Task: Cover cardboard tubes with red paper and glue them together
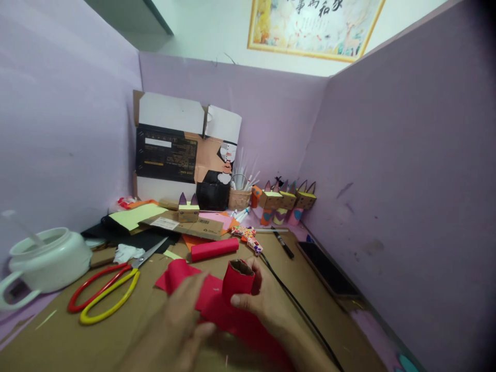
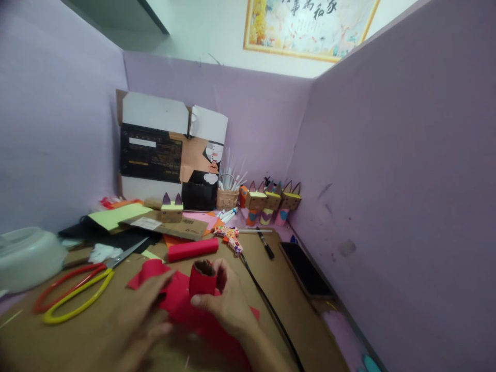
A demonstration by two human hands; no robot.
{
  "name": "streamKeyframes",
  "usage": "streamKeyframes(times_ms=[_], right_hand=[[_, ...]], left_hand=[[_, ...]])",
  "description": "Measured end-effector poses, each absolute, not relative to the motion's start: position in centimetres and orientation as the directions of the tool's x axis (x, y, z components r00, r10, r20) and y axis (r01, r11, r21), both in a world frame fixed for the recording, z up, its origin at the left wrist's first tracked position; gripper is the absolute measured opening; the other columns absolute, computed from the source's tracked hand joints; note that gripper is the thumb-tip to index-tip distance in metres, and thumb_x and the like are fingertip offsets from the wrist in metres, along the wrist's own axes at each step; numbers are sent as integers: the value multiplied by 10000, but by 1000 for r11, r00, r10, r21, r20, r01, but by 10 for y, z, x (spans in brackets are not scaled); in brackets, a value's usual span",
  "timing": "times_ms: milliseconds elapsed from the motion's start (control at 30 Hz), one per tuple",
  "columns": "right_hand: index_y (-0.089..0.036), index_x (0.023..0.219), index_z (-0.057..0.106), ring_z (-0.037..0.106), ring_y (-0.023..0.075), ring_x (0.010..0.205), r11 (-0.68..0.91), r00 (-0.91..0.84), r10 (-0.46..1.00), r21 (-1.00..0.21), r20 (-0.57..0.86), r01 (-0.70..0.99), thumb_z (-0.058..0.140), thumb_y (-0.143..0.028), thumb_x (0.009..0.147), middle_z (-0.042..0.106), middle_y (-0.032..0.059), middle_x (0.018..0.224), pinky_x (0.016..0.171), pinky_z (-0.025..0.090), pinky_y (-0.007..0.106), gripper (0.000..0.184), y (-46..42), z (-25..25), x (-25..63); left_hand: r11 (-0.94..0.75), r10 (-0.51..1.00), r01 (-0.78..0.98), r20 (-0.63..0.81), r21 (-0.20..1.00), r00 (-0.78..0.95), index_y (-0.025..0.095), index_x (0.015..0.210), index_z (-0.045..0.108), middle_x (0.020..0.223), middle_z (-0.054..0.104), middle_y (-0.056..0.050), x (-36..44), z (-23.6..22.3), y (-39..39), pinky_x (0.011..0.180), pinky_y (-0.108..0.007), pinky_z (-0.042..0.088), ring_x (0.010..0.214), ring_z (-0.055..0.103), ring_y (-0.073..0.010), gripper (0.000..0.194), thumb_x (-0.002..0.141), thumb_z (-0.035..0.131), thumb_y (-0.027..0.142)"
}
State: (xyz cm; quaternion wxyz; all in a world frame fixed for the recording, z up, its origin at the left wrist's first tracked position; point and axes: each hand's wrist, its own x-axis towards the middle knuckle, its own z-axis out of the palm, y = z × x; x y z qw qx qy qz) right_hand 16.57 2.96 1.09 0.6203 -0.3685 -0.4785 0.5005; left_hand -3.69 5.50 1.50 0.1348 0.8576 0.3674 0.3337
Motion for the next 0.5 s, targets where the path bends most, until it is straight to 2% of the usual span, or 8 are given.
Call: streamKeyframes(times_ms=[67,133,267,333,433,500], right_hand=[[-220,715,395,436,103,594,227,80,974,-938,214,-262,828,-263,484,498,-62,674,545,344,208,492,31,10,165],[-216,678,396,426,107,606,264,156,959,-944,236,-197,851,-268,438,486,-65,662,559,354,213,517,32,10,165],[-211,635,399,444,125,665,337,220,923,-939,314,-72,863,-254,378,495,-56,705,604,378,227,533,32,11,166],[-214,737,481,486,142,706,300,206,935,-953,287,-34,844,-222,407,559,-33,799,634,406,247,490,31,13,168],[-223,991,568,550,174,777,236,150,959,-970,241,52,806,-157,450,618,8,947,698,450,294,595,30,18,173],[-223,1021,607,573,195,812,254,150,950,-958,273,135,796,-139,459,641,14,934,747,454,324,599,30,21,178]], left_hand=[[-672,724,491,351,555,594,224,1399,265,1346,494,-125,0,17,42,911,-386,486,1182,513,-284,723,735,551,201],[-611,750,450,294,652,593,162,1401,241,1312,516,-156,25,21,40,920,-396,480,1168,523,-280,750,706,521,135],[-509,767,285,278,812,578,178,1300,392,1170,612,-94,41,28,50,865,-318,503,1057,591,-221,628,689,441,42],[-479,776,280,252,832,579,170,1293,392,1172,608,-103,40,28,53,883,-325,490,1060,587,-225,562,739,449,90],[-438,781,319,180,840,598,125,1393,213,1268,547,-157,36,25,57,948,-372,447,1128,550,-238,639,796,439,153],[-450,744,283,180,847,644,134,1431,73,1352,474,-158,35,19,63,997,-386,404,1194,499,-229,766,777,472,147]])
